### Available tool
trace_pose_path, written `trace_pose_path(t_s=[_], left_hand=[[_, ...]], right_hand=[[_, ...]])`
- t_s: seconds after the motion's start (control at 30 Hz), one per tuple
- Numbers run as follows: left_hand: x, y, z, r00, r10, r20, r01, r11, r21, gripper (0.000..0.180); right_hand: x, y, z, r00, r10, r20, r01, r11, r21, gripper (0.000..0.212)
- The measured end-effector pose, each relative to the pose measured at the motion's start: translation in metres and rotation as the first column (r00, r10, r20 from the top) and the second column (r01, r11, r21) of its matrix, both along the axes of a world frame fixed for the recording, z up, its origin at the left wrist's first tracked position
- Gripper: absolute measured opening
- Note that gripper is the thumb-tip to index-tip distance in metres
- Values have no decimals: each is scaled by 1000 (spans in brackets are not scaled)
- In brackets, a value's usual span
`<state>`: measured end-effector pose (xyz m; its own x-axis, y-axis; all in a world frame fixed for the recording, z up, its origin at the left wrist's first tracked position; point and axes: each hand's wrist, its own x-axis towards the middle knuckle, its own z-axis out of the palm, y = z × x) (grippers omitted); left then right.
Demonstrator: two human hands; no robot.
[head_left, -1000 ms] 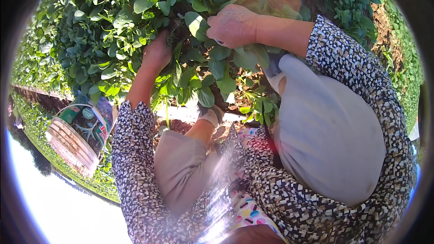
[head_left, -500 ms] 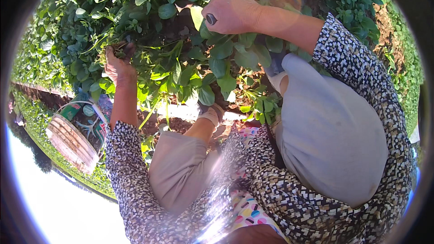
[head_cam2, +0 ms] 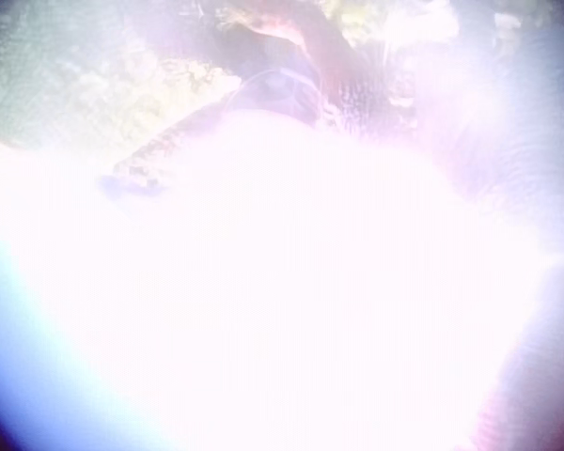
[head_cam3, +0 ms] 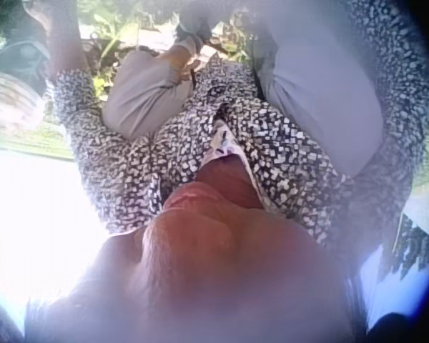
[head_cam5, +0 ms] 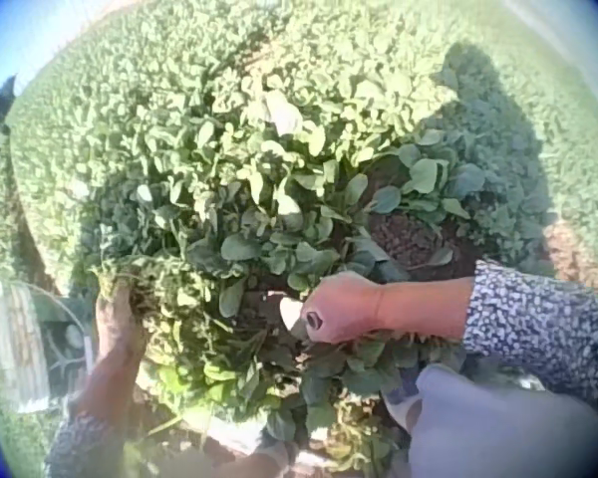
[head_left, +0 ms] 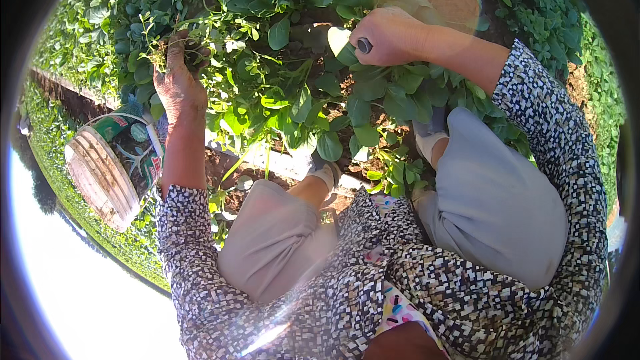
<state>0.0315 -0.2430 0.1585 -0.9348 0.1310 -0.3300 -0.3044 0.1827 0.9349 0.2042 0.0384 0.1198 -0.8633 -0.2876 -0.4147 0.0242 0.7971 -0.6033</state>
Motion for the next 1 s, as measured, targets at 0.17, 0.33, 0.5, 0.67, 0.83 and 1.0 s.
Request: trace_pose_path(t_s=[0.17, 0.33, 0.5, 0.67, 0.83, 1.0], left_hand=[[3, 13, -22, 881, -467, 78, 464, 820, -334, 25], [18, 39, -65, 396, -833, 387, 570, -107, -814, 50], [35, 54, -67, 225, -779, 585, 621, -348, -702, 51], [41, 44, -83, 274, -764, 584, 618, -326, -716, 41], [41, 21, -108, 285, -827, 485, 597, -243, -765, 29], [45, 11, -95, 373, -824, 427, 659, -90, -747, 33]], right_hand=[[-33, -6, 13, 990, 142, -2, -142, 988, 53, 15], [-37, -17, 12, 988, 155, 3, -155, 988, 17, 16], [-15, -18, -11, 997, 79, -2, -79, 996, 44, 16], [-34, -42, -7, 991, 83, 103, -84, 996, 5, 16], [-44, -30, -13, 995, 87, 58, -84, 994, -63, 20], [-43, -1, 28, 985, 167, 48, -170, 984, 61, 18]])
